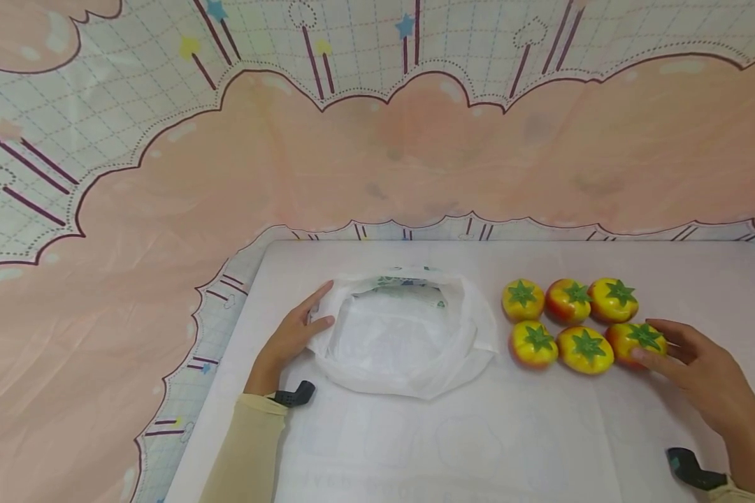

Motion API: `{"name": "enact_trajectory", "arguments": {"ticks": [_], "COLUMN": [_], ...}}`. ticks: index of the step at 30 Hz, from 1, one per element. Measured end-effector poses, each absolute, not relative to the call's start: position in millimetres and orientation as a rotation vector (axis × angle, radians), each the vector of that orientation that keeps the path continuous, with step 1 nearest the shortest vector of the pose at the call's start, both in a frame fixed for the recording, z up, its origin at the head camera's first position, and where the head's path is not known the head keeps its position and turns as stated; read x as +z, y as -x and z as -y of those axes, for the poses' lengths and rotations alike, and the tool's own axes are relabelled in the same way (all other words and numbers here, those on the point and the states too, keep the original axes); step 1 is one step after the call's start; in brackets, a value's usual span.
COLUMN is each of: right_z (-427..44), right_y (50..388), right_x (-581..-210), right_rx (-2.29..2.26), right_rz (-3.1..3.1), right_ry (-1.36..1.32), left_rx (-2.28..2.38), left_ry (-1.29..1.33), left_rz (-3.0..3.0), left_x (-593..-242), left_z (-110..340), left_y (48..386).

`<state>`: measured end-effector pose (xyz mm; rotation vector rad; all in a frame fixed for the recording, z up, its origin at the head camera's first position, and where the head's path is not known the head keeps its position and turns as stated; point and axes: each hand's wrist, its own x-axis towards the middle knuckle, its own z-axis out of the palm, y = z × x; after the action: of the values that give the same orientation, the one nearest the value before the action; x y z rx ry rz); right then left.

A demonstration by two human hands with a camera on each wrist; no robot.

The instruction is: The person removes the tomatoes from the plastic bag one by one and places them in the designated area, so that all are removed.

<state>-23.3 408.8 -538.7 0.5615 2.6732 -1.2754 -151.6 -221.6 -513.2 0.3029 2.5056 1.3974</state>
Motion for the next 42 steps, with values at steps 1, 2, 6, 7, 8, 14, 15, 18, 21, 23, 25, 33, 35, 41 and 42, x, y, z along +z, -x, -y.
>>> {"name": "enact_trajectory", "arguments": {"ticks": [1, 2, 6, 7, 8, 14, 15, 18, 21, 23, 25, 33, 35, 41, 42], "right_z": [-409.1, -409.6, -412.1, -413.1, -413.4, -414.3, -414.3, -413.8, -414.1, -414.5, -415.7, -416.5, -416.5, -415.4, -415.4], "right_y": [23.3, 23.3, 23.5, 23.5, 23.6, 22.8, 22.3, 21.0, 20.8, 20.8, 20.5, 20.1, 20.4, 21.4, 21.5], "right_x": [-538.9, -539.2, -543.0, -543.8, -544.7, -546.4, -546.4, -546.5, -548.0, -549.5, -551.5, -554.5, -553.9, -551.4, -551.4], "right_rx": [-1.274, -1.278, -1.282, -1.291, -1.293, -1.309, -1.314, -1.323, -1.335, -1.339, -1.348, -1.353, -1.358, -1.362, -1.365], "right_rz": [-2.673, -2.672, -2.676, -2.674, -2.673, -2.668, -2.668, -2.667, -2.668, -2.667, -2.671, -2.684, -2.679, -2.682, -2.683], "right_ry": [-0.556, -0.551, -0.546, -0.545, -0.551, -0.562, -0.554, -0.552, -0.554, -0.564, -0.557, -0.536, -0.540, -0.541, -0.545], "left_rx": [1.398, 1.396, 1.398, 1.398, 1.398, 1.400, 1.402, 1.400, 1.404, 1.405, 1.408, 1.394, 1.399, 1.406, 1.407], "left_ry": [-0.304, -0.302, -0.303, -0.303, -0.303, -0.298, -0.296, -0.293, -0.295, -0.300, -0.303, -0.316, -0.315, -0.308, -0.305], "left_rz": [-2.505, -2.507, -2.505, -2.505, -2.504, -2.502, -2.502, -2.502, -2.503, -2.504, -2.504, -2.516, -2.513, -2.503, -2.501], "left_x": [-513.2, -513.6, -514.3, -514.5, -514.6, -513.5, -513.3, -514.0, -515.1, -515.7, -516.0, -515.6, -515.5, -516.1, -516.2], "left_z": [221.6, 221.6, 221.5, 221.5, 221.4, 220.4, 220.2, 220.4, 220.7, 220.9, 221.0, 221.9, 222.1, 223.0, 223.0], "left_y": [151.7, 151.8, 152.1, 152.2, 152.2, 151.4, 151.2, 151.0, 151.5, 151.8, 152.1, 152.3, 152.5, 153.1, 153.1]}}
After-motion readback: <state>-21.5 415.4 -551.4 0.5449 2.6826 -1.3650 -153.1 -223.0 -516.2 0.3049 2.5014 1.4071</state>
